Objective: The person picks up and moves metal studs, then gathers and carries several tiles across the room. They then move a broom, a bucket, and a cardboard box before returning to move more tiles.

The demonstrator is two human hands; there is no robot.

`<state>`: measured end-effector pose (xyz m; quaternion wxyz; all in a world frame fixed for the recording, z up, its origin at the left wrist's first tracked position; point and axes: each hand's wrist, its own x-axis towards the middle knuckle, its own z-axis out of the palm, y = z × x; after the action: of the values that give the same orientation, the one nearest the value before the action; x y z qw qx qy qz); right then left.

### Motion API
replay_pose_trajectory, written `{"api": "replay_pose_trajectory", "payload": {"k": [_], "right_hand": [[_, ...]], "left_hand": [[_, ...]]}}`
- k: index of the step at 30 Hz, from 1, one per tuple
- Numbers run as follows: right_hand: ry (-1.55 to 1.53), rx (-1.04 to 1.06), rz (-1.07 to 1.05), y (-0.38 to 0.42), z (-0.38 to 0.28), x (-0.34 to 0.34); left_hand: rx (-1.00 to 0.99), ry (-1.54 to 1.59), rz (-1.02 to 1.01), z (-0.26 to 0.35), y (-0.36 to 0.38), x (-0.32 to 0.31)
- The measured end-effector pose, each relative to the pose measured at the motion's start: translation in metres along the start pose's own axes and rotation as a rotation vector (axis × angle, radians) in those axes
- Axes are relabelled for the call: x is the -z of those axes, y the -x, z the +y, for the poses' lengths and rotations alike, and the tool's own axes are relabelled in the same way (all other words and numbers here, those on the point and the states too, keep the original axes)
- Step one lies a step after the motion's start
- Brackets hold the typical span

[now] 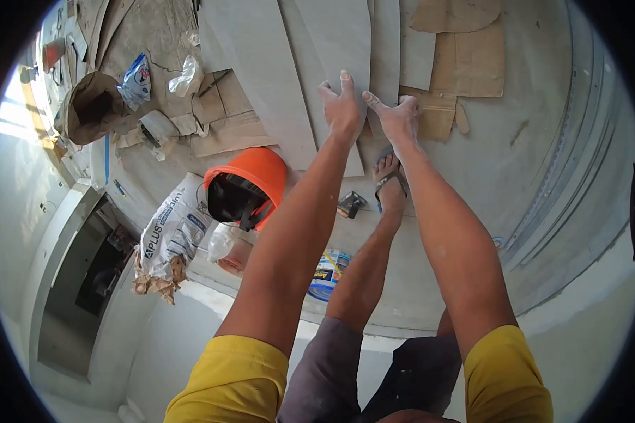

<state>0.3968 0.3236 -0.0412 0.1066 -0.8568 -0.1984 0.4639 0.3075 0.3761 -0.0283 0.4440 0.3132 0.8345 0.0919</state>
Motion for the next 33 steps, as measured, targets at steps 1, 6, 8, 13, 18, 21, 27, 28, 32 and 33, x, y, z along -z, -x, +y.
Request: {"api": "replay_pose_trajectory", "payload": {"k": [1, 6, 8, 13, 18, 21, 27, 28, 32, 33], "right_hand": [[-0.049, 0.021, -0.06, 0.002, 0.002, 0.004], [-0.111, 0.049, -0.191, -0.011, 0.009, 0.01], [-0.206, 0.072, -0.266, -0.016, 0.014, 0.01], [-0.358, 0.044, -0.302, -0.005, 0.009, 0.029], [-0.294, 0.031, -0.175, 0.019, -0.012, 0.07], [-0.415, 0.091, -0.128, 0.044, -0.039, 0.109], [-0.55, 0.024, -0.166, 0.056, -0.032, 0.142], [-0.554, 0.023, -0.161, 0.06, -0.026, 0.146], [-0.469, 0.07, -0.118, 0.08, -0.002, 0.164], [-0.417, 0.091, -0.1, 0.088, 0.003, 0.168]], "left_hand": [[0.031, 0.003, 0.023, 0.002, 0.005, 0.0], [-0.055, -0.098, 0.001, 0.007, 0.014, -0.004], [-0.065, -0.064, -0.051, 0.006, 0.02, -0.002], [0.1, 0.172, -0.194, 0.037, 0.05, 0.01], [0.234, 0.24, -0.304, 0.066, 0.06, 0.025], [0.282, 0.247, -0.632, 0.096, 0.044, 0.035], [0.08, 0.433, -0.471, 0.193, -0.042, 0.03], [0.077, 0.429, -0.476, 0.206, -0.054, 0.027], [0.037, 0.469, -0.583, 0.238, -0.062, 0.014], [0.054, 0.424, -0.554, 0.241, -0.056, 0.009]]}}
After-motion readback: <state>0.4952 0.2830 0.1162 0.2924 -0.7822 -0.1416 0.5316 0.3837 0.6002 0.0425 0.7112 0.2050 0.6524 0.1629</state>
